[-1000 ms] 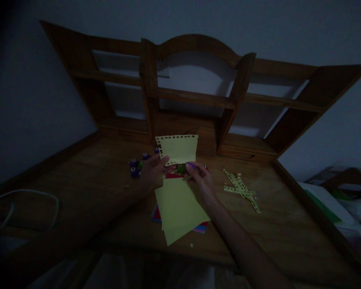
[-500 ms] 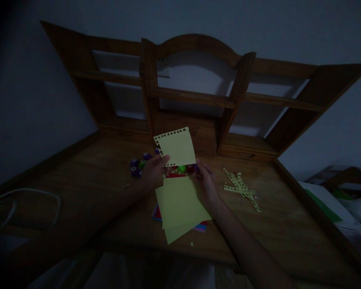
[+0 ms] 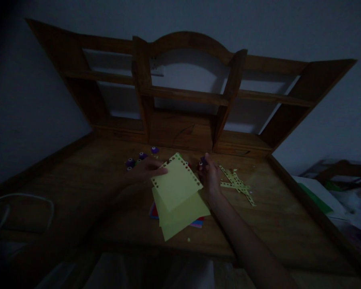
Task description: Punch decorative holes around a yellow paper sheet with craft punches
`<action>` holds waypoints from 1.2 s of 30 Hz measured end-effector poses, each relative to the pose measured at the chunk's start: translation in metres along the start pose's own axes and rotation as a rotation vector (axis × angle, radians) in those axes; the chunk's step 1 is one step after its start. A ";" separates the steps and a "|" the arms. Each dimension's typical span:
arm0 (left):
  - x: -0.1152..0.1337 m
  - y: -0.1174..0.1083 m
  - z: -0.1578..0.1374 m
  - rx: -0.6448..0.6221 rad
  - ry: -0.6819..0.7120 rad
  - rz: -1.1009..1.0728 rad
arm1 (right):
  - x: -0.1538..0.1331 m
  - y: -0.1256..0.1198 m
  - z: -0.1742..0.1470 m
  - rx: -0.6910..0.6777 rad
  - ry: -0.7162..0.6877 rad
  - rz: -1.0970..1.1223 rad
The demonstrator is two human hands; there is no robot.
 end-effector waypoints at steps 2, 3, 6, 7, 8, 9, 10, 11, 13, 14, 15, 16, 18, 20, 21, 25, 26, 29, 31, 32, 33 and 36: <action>-0.003 0.007 0.001 -0.037 0.018 0.093 | -0.002 -0.005 0.004 0.029 -0.012 0.030; -0.004 0.009 0.002 -0.037 0.032 0.146 | -0.003 -0.008 0.006 0.040 -0.024 0.042; -0.003 0.009 0.005 0.010 0.061 0.238 | -0.002 -0.010 0.007 0.050 -0.033 0.047; -0.002 0.007 0.006 0.030 0.066 0.239 | -0.001 -0.009 0.006 0.043 -0.029 0.044; -0.001 0.005 0.006 0.051 0.073 0.234 | 0.000 -0.008 0.006 0.031 -0.025 0.042; 0.001 0.003 0.007 0.074 0.085 0.228 | 0.000 -0.006 0.005 0.015 -0.024 0.037; 0.003 0.001 0.007 0.095 0.098 0.221 | 0.000 -0.005 0.005 0.003 -0.027 0.031; 0.004 0.000 0.007 0.116 0.112 0.216 | 0.000 -0.004 0.004 -0.004 -0.032 0.026; 0.005 -0.003 0.007 0.157 0.128 0.219 | 0.000 -0.003 0.004 -0.015 -0.037 0.017; 0.004 -0.005 0.007 0.183 0.128 0.228 | 0.000 -0.003 0.004 -0.022 -0.036 0.014; 0.003 -0.007 0.007 0.210 0.128 0.240 | 0.001 -0.003 0.004 -0.029 -0.035 0.012; 0.002 -0.008 0.007 0.233 0.127 0.256 | 0.001 -0.003 0.004 -0.035 -0.036 0.013; -0.001 -0.012 0.008 0.262 0.118 0.292 | 0.001 -0.002 0.004 -0.054 -0.041 0.014; -0.005 -0.017 0.008 0.302 0.094 0.333 | 0.000 -0.001 0.004 -0.067 -0.048 0.014; -0.007 -0.021 0.007 0.331 0.075 0.361 | 0.000 -0.001 0.004 -0.072 -0.049 0.010; -0.008 -0.043 -0.001 0.521 0.004 0.441 | 0.001 0.000 0.005 -0.069 -0.043 0.002; -0.008 -0.047 -0.003 0.567 -0.010 0.428 | 0.001 -0.001 0.005 -0.068 -0.044 0.005; -0.013 -0.056 -0.009 0.682 -0.064 0.273 | 0.002 0.000 0.005 -0.073 -0.039 0.007; -0.021 -0.053 -0.009 0.674 -0.111 0.098 | 0.004 0.000 0.005 -0.083 -0.027 0.002; -0.025 -0.046 -0.006 0.623 -0.129 0.016 | 0.005 -0.001 0.005 -0.083 -0.022 -0.001; -0.026 -0.037 -0.002 0.541 -0.134 -0.044 | 0.006 -0.001 0.005 -0.083 -0.016 -0.004; -0.014 -0.004 0.008 0.253 -0.051 -0.048 | 0.007 -0.003 0.006 -0.067 -0.011 0.000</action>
Point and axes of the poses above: each hand's wrist, its own z-axis towards the middle knuckle, its own y-axis out of the palm, x = y × z, the point moved 10 cm from there along z, towards the middle knuckle, and after that the axes turned 15 degrees about z, right-handed, at the moved point
